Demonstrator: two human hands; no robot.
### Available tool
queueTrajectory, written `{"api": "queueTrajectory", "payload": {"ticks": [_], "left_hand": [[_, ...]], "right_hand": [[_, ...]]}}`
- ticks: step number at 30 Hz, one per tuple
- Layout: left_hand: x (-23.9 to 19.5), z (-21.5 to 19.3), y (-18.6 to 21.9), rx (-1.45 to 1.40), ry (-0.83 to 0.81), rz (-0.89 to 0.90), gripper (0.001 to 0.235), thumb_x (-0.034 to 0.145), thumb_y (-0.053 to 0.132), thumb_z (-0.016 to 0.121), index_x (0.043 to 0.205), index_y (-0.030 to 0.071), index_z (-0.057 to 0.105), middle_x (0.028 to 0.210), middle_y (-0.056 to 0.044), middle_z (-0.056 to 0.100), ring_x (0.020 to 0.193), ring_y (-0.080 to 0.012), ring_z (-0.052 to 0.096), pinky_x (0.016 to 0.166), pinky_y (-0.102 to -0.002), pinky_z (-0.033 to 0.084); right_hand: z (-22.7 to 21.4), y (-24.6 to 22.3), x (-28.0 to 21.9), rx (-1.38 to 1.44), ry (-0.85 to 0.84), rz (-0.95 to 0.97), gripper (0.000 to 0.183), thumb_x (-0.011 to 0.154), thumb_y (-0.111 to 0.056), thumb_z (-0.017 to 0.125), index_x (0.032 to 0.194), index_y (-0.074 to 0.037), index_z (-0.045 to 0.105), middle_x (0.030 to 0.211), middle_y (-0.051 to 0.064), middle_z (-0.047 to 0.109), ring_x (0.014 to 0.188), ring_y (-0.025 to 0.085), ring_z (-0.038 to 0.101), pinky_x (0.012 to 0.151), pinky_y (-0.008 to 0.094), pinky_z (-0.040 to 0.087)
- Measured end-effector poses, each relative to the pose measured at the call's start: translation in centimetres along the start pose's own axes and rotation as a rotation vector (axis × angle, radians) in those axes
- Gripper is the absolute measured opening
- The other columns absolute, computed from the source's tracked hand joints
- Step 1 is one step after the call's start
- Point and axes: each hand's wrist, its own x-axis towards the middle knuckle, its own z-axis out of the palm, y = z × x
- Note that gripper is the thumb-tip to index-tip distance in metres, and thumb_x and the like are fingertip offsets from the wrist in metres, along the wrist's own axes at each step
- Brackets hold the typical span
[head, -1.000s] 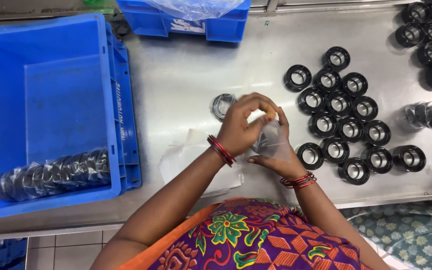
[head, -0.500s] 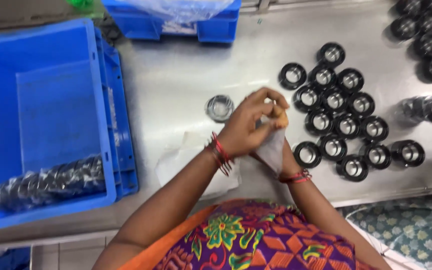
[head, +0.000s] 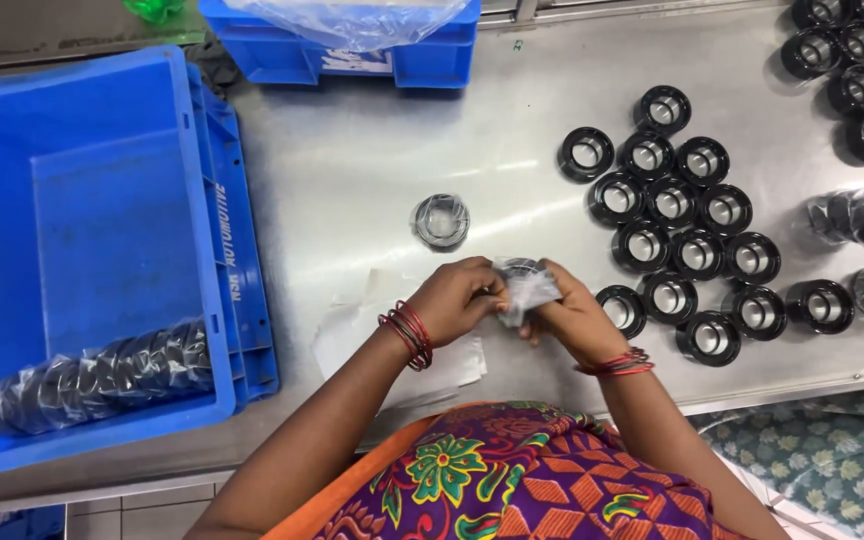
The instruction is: Packing round black automotive parts into plastic bags and placing them in blue storage bins.
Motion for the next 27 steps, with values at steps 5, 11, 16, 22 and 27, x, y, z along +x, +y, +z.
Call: {"api": "queueTrajectory", "payload": {"ticks": [5,11,16,22,27], "left_hand": [[-0.9,1.3,-1.8,-0.022,-0.037,-0.003,0.016,0.083,0.014,0.076,0.089,0.002,0.067,0.096,-0.013,0.065,0.084,-0.0292,0.067,0.076,-0.041,0.053],[-3.7,-0.9,3.3,-0.098,0.184,-0.217,0.023,0.085,0.012,0.07,0.106,0.006,0.065,0.113,-0.009,0.06,0.087,-0.0263,0.071,0.079,-0.038,0.056],[-6.5,1.8,1.1,0.299,0.068,-0.146,0.01,0.086,0.012,0.07,0.094,0.01,0.076,0.101,-0.009,0.066,0.091,-0.0306,0.068,0.08,-0.042,0.055],[-4.3,4.6,1.3,0.425,-0.054,0.012,0.008,0.086,0.014,0.067,0.086,0.013,0.076,0.1,-0.004,0.067,0.097,-0.0285,0.065,0.081,-0.041,0.056],[-0.7,3.9,1.4,0.353,-0.048,-0.156,0.019,0.074,0.026,0.077,0.086,0.013,0.073,0.099,-0.002,0.067,0.094,-0.0291,0.065,0.078,-0.042,0.054]], "right_hand": [[0.2,-1.6,-1.0,0.464,-0.249,0.341,0.041,0.094,-0.043,0.05,0.112,-0.009,0.064,0.094,0.01,0.074,0.07,0.018,0.07,0.056,0.031,0.056],[-0.2,0.0,1.1,-1.093,0.223,-0.272,0.022,0.085,-0.013,0.077,0.104,-0.007,0.068,0.105,0.011,0.069,0.091,0.028,0.069,0.076,0.04,0.055],[-0.1,-1.7,1.9,-1.261,0.288,-0.371,0.045,0.078,-0.004,0.07,0.122,-0.006,0.064,0.129,0.019,0.057,0.101,0.038,0.063,0.083,0.045,0.054],[-4.5,-6.4,-2.1,-1.296,0.081,-0.365,0.067,0.067,-0.021,0.086,0.129,-0.01,0.063,0.126,0.015,0.058,0.114,0.037,0.058,0.095,0.046,0.05],[-6.7,-3.8,-6.2,-1.487,0.015,-0.207,0.093,0.049,-0.028,0.095,0.136,-0.018,0.065,0.131,0.01,0.062,0.109,0.035,0.058,0.089,0.046,0.048]]}}
